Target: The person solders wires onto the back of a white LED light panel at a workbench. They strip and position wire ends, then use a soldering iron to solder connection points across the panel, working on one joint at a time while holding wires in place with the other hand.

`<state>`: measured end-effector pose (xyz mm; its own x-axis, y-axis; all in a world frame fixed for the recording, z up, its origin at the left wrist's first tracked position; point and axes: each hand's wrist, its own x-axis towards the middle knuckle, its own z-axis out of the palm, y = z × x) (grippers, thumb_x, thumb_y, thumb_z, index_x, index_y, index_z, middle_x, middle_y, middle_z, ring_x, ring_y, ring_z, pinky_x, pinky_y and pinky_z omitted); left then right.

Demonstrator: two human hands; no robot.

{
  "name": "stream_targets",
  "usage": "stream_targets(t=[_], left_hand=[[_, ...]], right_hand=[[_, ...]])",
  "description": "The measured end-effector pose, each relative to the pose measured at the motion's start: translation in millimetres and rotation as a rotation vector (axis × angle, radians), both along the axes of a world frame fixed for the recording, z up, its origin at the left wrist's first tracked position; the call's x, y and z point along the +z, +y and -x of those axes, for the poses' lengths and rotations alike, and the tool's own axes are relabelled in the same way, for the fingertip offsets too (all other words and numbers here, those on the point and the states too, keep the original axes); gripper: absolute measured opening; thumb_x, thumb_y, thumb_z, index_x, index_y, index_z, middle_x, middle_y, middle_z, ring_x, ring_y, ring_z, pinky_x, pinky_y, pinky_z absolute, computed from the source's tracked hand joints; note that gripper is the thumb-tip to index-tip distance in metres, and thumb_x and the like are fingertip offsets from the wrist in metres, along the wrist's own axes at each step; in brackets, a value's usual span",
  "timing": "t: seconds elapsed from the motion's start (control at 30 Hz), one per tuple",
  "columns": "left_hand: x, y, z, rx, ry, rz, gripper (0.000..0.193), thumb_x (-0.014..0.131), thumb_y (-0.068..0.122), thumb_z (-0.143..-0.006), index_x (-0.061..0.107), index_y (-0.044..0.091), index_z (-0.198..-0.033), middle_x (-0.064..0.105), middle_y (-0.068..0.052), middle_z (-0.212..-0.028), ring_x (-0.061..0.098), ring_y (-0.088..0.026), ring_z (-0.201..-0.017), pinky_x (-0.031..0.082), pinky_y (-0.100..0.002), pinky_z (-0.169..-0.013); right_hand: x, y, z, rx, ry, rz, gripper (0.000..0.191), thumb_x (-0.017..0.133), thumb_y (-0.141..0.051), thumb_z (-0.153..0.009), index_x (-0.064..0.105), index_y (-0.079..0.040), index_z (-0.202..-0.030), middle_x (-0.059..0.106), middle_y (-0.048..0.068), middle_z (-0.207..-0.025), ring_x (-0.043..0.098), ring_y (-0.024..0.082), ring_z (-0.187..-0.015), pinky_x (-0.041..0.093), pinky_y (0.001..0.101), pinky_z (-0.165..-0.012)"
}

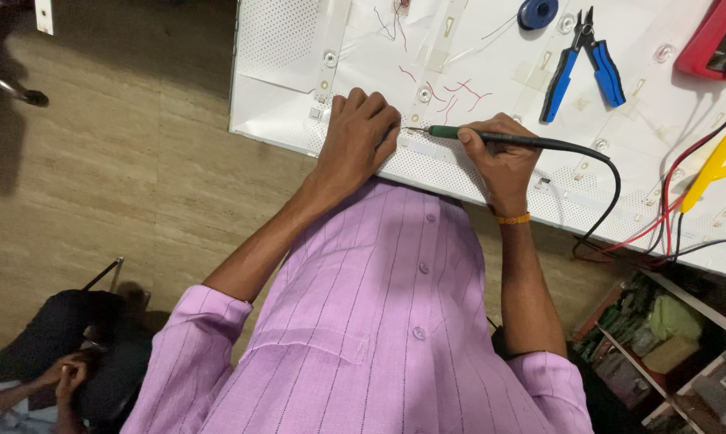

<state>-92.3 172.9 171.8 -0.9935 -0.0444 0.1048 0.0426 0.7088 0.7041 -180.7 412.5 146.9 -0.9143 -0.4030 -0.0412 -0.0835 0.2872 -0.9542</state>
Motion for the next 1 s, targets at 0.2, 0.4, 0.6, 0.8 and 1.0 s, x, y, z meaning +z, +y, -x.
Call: stream_targets(t=[0.2, 0.4, 0.6, 0.8, 1.0], left_hand=[[-2.2, -0.4, 1.9, 0.027, -0.012, -0.016, 0.009, 0.073, 0.011, -0.090, 0.069, 0.007, -0.097, 0.056, -0.005, -0.093, 0.048, -0.025, -0.092, 0.036, -0.041, -0.085], [17.3, -1.8, 7.9, 0.142, 0.010, -0.263, 0.008, 0.074, 0.008, -0.088, 0.067, 0.006, -0.090, 0.058, -0.005, -0.088, 0.055, -0.022, -0.089, 0.039, -0.039, -0.082], [53.2, 18.8, 15.0, 0.148, -0.023, -0.752, 0.008, 0.066, 0.008, -0.097, 0.063, 0.001, -0.097, 0.062, -0.004, -0.098, 0.062, -0.012, -0.093, 0.054, -0.029, -0.084], [79.3, 45.2, 21.0, 0.012, -0.297, -1.286, 0.013, 0.058, 0.010, -0.103, 0.060, -0.001, -0.099, 0.062, -0.003, -0.094, 0.064, -0.010, -0.092, 0.056, -0.026, -0.081], [84.2, 59.5, 24.1, -0.046, -0.342, -1.297, 0.008, 0.056, 0.005, -0.101, 0.057, -0.001, -0.095, 0.062, -0.005, -0.091, 0.063, -0.010, -0.085, 0.058, -0.027, -0.081]], right_hand=[[-11.8, 6.2, -0.5, -0.056, 0.008, 0.074, 0.014, 0.084, -0.014, -0.097, 0.078, -0.002, -0.095, 0.064, 0.002, -0.082, 0.052, 0.009, -0.075, 0.041, 0.0246, -0.068], [-1.0, 3.6, -0.3, -0.229, -0.106, 0.442, 0.022, 0.070, -0.010, -0.104, 0.066, 0.003, -0.121, 0.072, 0.013, -0.096, 0.066, 0.015, -0.080, 0.054, 0.0276, -0.073], [57.5, -7.2, -29.4, -0.266, 0.084, 0.440, 0.016, 0.056, 0.003, -0.114, 0.051, 0.000, -0.128, 0.069, 0.022, -0.113, 0.071, 0.020, -0.095, 0.060, 0.0315, -0.084], [95.4, -17.2, -40.3, -0.178, 0.210, 0.307, 0.042, 0.065, 0.019, -0.103, 0.042, -0.006, -0.127, 0.065, 0.020, -0.113, 0.068, 0.019, -0.109, 0.058, 0.0322, -0.097], [116.2, -9.8, -45.5, -0.158, 0.179, 0.178, 0.037, 0.067, 0.016, -0.100, 0.045, -0.004, -0.123, 0.070, 0.019, -0.112, 0.068, 0.015, -0.097, 0.055, 0.0248, -0.085]])
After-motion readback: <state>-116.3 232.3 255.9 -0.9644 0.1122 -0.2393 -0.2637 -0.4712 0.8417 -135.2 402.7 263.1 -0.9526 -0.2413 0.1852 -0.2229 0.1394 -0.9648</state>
